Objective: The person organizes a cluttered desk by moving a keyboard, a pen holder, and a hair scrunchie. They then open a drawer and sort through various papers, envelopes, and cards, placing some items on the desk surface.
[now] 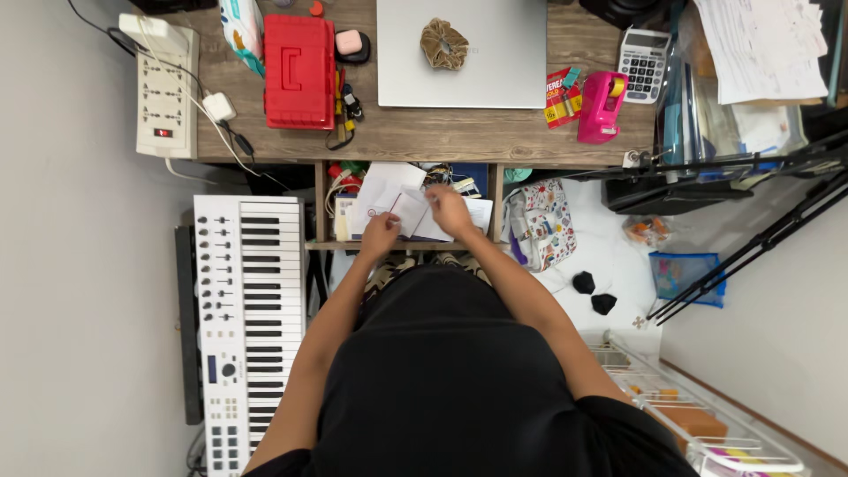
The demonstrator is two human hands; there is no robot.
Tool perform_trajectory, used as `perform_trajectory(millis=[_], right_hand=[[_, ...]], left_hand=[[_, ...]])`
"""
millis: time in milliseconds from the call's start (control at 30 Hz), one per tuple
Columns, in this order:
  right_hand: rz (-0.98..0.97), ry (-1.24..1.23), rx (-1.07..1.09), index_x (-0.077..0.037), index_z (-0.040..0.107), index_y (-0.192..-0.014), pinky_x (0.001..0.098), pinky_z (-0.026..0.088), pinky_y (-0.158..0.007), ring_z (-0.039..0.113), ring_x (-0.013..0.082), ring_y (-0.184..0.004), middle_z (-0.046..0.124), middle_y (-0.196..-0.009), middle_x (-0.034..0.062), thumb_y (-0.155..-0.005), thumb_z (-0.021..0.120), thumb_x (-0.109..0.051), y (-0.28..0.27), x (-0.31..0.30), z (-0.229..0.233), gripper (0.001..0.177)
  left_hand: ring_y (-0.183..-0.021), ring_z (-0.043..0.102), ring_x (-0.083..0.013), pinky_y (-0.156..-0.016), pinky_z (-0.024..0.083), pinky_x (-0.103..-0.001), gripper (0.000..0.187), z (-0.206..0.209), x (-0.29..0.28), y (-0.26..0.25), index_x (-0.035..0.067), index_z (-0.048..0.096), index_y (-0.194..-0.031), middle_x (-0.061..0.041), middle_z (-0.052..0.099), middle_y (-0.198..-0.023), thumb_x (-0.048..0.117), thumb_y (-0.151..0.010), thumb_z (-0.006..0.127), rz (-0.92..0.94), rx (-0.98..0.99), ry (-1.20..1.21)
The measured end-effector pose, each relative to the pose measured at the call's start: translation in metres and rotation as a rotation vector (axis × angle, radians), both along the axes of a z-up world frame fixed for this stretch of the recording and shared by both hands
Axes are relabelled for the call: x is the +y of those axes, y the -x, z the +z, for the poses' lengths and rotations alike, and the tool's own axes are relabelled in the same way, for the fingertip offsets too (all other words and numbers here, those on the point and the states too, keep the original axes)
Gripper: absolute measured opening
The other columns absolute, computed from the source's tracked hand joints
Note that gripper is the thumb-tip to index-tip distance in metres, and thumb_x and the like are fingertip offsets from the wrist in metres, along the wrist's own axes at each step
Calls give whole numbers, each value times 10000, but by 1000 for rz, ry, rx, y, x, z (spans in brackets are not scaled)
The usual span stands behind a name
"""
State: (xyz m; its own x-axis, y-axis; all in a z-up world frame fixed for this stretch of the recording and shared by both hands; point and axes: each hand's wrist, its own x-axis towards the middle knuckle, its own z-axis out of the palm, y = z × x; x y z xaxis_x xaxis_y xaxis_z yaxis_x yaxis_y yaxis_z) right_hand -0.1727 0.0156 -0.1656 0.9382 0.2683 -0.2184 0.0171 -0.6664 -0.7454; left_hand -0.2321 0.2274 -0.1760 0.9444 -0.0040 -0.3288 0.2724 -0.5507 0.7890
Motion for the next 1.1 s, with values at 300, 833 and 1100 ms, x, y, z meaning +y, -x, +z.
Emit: perform_trajectory(millis=[300,833,1100], right_hand=[[23,365,-162,-102,692,-1218,497,429,-979,538,344,-1176,674,-1224,123,-789,757,-75,-14,16,29,434],[-95,-162,85,-33,687,-1114,384,545,-817,673,245,-862,738,-977,134,-950,689,-144,-67,-47,88,198],[84,-97,-51,-39,727,-1155,352,536,-811,680,206,-867,760,-1016,128,-951,704,-152,-84,-54,190,234]], left_hand=[[-876,638,-292,-808,562,-382,300,-16,22,-19,102,751,-1038,-121,499,-1062,150,-742,772,-61,-72,21],[-935,718,-234,-837,591,-324,279,-25,33,-20,90,781,-1032,-120,718,-1167,4,-778,705,-24,23,137],[-1159,677,-201,-959,556,-352,540,73,29,-57,71,462,-1458,-126,647,-1306,236,-990,676,368,143,924]])
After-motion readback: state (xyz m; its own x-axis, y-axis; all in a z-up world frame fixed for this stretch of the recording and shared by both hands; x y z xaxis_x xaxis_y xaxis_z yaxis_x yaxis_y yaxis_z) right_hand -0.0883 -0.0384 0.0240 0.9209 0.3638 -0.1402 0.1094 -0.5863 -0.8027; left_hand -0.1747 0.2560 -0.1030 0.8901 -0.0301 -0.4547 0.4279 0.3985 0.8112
